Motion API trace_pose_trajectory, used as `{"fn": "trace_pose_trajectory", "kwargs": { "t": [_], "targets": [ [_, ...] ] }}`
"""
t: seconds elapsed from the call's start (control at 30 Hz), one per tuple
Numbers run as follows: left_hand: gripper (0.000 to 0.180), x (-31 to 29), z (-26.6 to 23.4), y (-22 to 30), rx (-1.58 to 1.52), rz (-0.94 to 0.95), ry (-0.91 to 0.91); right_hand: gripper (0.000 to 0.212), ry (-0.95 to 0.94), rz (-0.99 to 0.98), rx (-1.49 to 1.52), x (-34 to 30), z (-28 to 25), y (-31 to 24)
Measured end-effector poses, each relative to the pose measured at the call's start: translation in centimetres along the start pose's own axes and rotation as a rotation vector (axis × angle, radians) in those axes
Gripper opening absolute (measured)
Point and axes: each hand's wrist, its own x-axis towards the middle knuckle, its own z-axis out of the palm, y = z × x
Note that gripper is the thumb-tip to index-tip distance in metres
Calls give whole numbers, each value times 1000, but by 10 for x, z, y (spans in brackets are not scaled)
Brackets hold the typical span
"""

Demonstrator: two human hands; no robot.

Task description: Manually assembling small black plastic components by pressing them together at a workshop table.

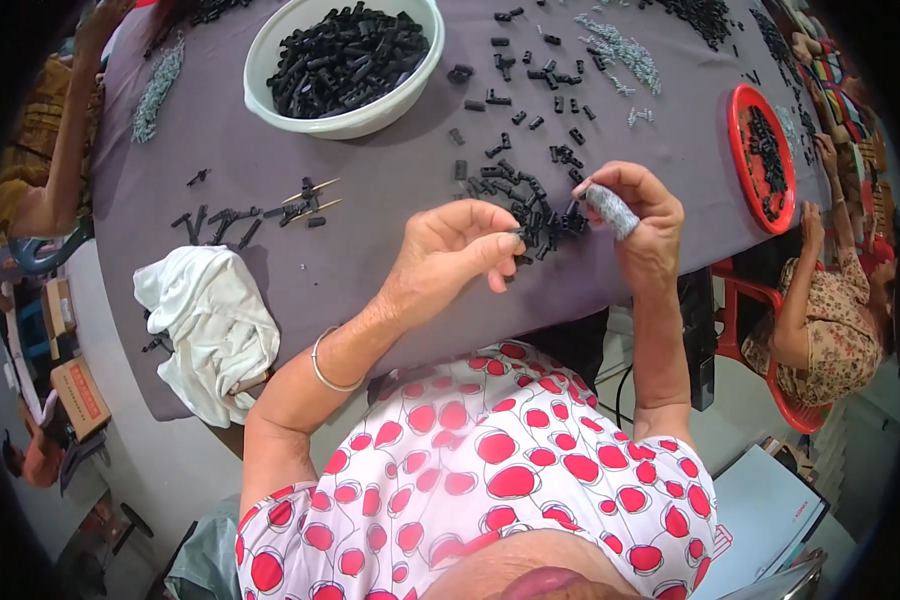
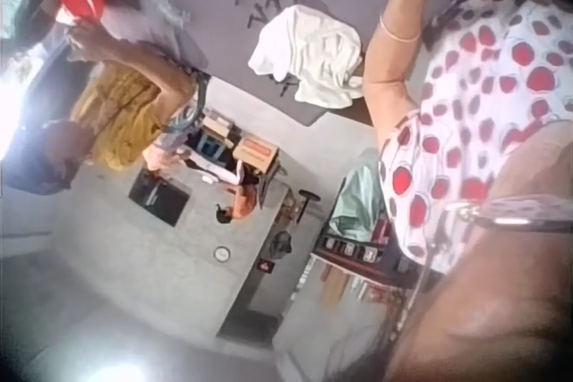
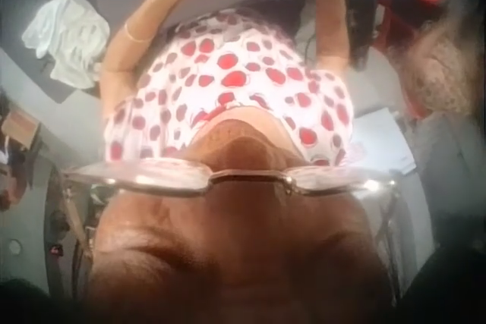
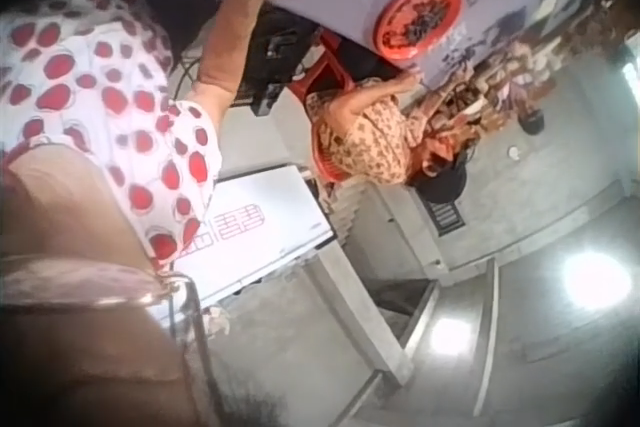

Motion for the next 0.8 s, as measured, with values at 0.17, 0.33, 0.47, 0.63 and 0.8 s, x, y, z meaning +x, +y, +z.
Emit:
{"fn": "trace_pose_trajectory", "kwargs": {
  "t": [0.17,0.33,0.47,0.63,0.8],
  "targets": [
    [17,2,2,-2,62,62,37,19,-69,35,213,-14,19,1],
    [16,1,4,-4,111,116,98,23,-24,-51,147,-27,39,-9],
    [15,0,5,-4,98,111,107,22,-17,-93,51,-31,43,-11],
    [17,-2,7,-5,148,135,135,22,9,-123,-26,-32,49,-9],
    [17,-2,9,-7,171,150,148,22,13,-130,-43,-32,51,-7]
  ]
}}
